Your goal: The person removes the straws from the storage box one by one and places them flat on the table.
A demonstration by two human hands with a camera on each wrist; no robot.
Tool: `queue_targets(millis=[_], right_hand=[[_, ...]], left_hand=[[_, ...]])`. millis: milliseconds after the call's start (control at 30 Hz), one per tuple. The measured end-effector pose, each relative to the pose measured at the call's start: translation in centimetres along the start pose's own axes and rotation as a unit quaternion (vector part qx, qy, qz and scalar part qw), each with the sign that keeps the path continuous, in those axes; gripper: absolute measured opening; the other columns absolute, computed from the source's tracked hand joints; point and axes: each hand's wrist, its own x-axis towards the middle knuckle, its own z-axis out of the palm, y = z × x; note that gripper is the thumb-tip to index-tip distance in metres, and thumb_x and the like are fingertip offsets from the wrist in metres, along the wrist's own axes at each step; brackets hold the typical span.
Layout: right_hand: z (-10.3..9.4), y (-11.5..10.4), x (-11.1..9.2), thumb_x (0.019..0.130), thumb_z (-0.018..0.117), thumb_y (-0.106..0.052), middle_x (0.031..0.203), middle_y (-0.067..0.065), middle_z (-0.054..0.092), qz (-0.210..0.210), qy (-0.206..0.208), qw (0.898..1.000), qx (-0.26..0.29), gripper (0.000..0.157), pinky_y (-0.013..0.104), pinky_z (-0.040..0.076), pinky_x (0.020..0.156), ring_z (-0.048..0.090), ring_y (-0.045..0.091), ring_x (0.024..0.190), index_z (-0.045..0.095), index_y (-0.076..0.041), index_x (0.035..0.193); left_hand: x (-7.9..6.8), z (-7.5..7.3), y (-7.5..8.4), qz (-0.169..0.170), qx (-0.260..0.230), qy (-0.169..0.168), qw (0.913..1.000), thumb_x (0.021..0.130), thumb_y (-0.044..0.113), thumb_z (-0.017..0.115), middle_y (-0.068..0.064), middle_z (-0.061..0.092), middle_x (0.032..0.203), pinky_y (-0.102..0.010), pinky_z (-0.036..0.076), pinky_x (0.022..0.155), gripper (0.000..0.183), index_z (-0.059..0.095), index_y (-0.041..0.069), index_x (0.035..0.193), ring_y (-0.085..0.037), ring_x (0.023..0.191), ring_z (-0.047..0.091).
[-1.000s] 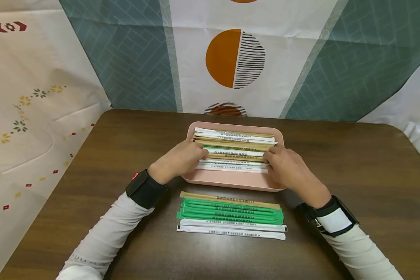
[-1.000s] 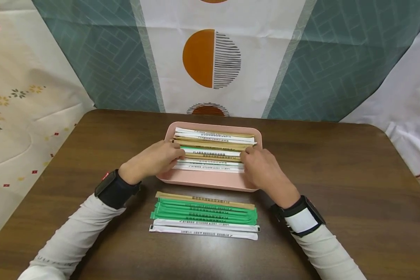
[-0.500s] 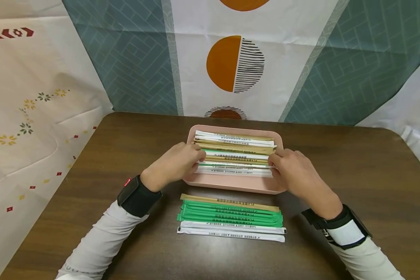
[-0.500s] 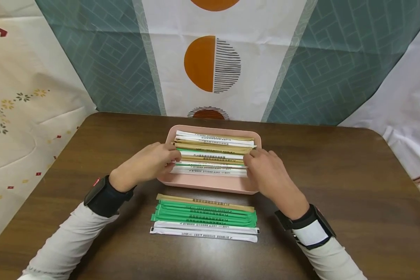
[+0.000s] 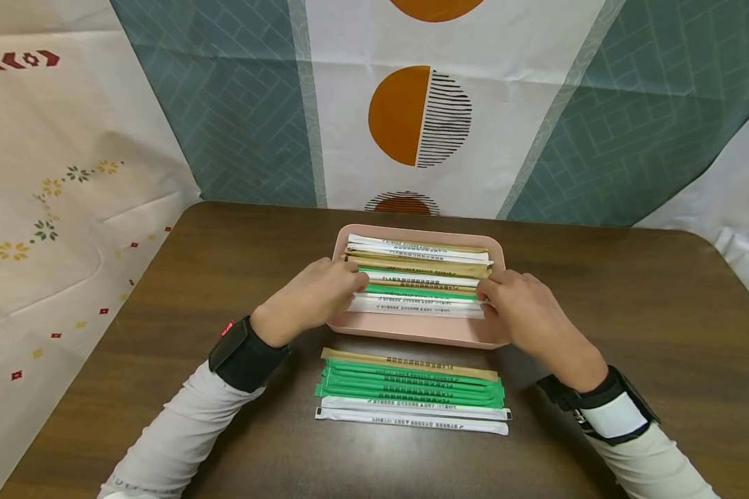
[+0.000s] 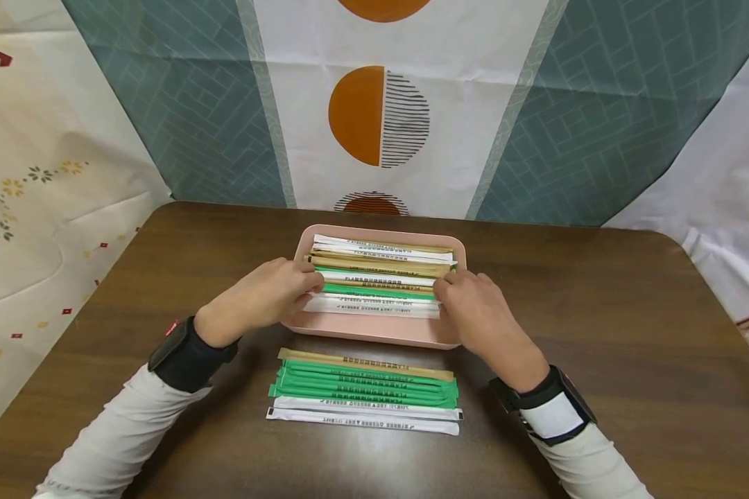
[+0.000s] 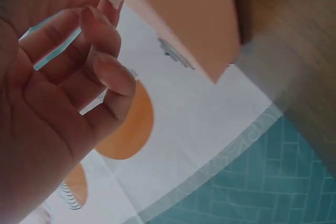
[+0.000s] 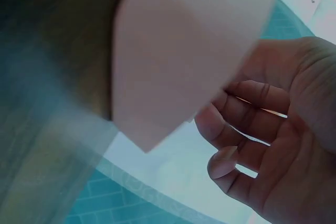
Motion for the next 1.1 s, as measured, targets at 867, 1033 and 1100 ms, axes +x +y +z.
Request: queue_targets(millis=[867,1033,1100], right_hand=[[-2.5,-5.9,-5.2,0.070,0.083,-0.008,0.066,-0.007,0.053,-0.081,-0.079,0.993,-0.014,0.027,0.030,0.042,0.059,0.051,0.013,0.062,0.057,-0.016,0.070],[-1.7,-6.9,-6.6,0.066,0.079,-0.002,0.064,-0.007,0.046,-0.112,-0.083,0.990,-0.025,0.031,0.027,0.034,0.057,0.045,0.014,0.061,0.051,-0.016,0.067],[-1.4,-7.3,-7.1,0.065,0.079,-0.002,0.063,-0.007,0.044,-0.121,-0.097,0.987,-0.036,0.032,0.026,0.032,0.057,0.042,0.014,0.060,0.051,-0.016,0.067]], left_hand=[[-5.9,-0.9,6.7,0.116,0.096,-0.043,0.9877,0.081,0.013,0.074,0.002,0.055,0.070,-0.026,0.036,0.058,0.013,0.061,0.013,0.083,-0.013,0.068,0.056],[-6.7,-0.2,7.6,0.122,0.074,-0.083,0.9863,0.082,0.014,0.073,0.004,0.054,0.068,-0.026,0.033,0.058,0.012,0.061,0.015,0.082,-0.012,0.065,0.054],[-7.0,0.1,8.0,0.129,0.070,-0.088,0.9853,0.084,0.015,0.071,0.005,0.053,0.067,-0.026,0.032,0.057,0.012,0.060,0.016,0.080,-0.011,0.062,0.052]])
